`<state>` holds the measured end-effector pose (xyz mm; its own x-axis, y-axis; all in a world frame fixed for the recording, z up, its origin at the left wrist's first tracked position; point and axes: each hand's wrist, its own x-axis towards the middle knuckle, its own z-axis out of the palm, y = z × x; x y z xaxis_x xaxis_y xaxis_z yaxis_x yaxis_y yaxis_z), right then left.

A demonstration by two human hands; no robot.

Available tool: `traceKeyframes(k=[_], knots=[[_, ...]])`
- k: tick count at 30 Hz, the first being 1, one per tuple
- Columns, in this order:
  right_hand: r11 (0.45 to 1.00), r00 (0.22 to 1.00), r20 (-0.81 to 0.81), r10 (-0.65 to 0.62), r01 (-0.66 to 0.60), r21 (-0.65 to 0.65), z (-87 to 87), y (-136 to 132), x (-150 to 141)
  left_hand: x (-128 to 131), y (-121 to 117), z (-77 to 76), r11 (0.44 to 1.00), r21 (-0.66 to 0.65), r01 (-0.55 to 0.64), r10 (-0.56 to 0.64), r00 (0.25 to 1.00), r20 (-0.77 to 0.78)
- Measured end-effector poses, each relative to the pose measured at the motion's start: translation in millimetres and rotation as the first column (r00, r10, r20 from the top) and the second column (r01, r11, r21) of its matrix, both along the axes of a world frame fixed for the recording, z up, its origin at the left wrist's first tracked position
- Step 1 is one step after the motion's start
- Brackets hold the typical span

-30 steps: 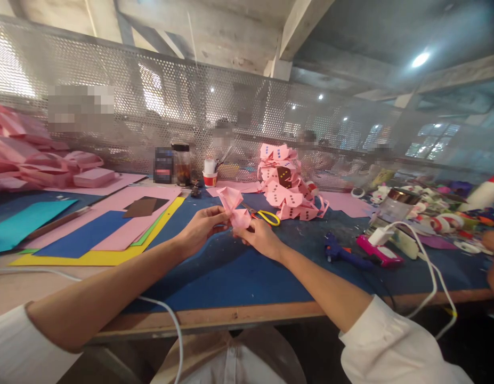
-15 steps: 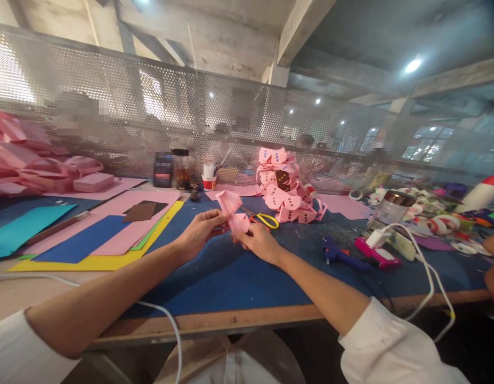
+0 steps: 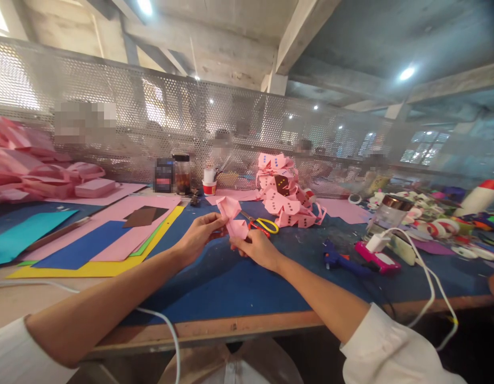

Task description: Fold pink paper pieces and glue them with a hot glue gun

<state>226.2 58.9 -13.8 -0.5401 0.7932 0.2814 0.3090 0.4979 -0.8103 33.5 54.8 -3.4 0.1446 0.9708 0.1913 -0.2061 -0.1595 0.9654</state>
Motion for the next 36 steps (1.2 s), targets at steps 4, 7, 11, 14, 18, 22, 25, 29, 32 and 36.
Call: traceKeyframes(k=[4,7,11,14,18,22,25,29,32,36], knots=[[0.997,0.998,0.045,-0.042,0.039,0.065,0.8,-1.1,-0.4,-0.1,-0.7,0.3,1.0,0.02,0.005,-0.005,1.0,-0.013],[0.996,0.998,0.044,-0.045,0.042,0.08,0.7,-0.5,-0.7,0.5,-0.8,-0.2,1.0,0.021,-0.005,0.005,1.0,-0.006],[1.0,1.0,0.02,-0.003,0.003,0.019,0.1,0.2,-0.1,1.6,-0.1,-1.9,1.0,0.017,-0.009,0.009,1.0,-0.013],[0.999,0.999,0.017,0.031,-0.03,-0.014,-1.0,0.4,0.4,2.4,-0.3,-2.6,1.0,-0.003,-0.03,0.03,0.999,-0.016],[1.0,0.999,0.042,0.017,-0.017,0.007,-2.1,1.1,0.2,2.6,-2.2,-2.0,1.0,0.008,0.0,0.0,1.0,-0.031],[0.998,0.996,0.084,-0.044,0.041,0.041,-0.8,1.4,-0.7,1.7,-2.7,-0.7,1.0,0.029,0.01,-0.008,0.998,-0.057],[0.996,0.994,0.091,-0.059,0.052,0.073,0.5,0.8,-1.3,1.5,-3.0,0.8,0.999,0.04,0.02,-0.017,0.998,-0.067],[0.99,0.994,0.093,-0.061,0.048,0.133,1.7,0.1,-1.4,2.5,-5.1,3.2,0.998,0.053,0.023,-0.018,0.997,-0.08],[0.988,0.993,0.095,-0.065,0.05,0.145,2.4,-0.2,-1.1,3.4,-6.7,4.8,0.998,0.059,0.014,-0.009,0.996,-0.085],[0.997,0.997,0.074,-0.023,0.018,0.071,2.0,-0.4,-0.4,4.4,-6.9,5.3,0.998,0.065,-0.012,0.018,0.995,-0.097]])
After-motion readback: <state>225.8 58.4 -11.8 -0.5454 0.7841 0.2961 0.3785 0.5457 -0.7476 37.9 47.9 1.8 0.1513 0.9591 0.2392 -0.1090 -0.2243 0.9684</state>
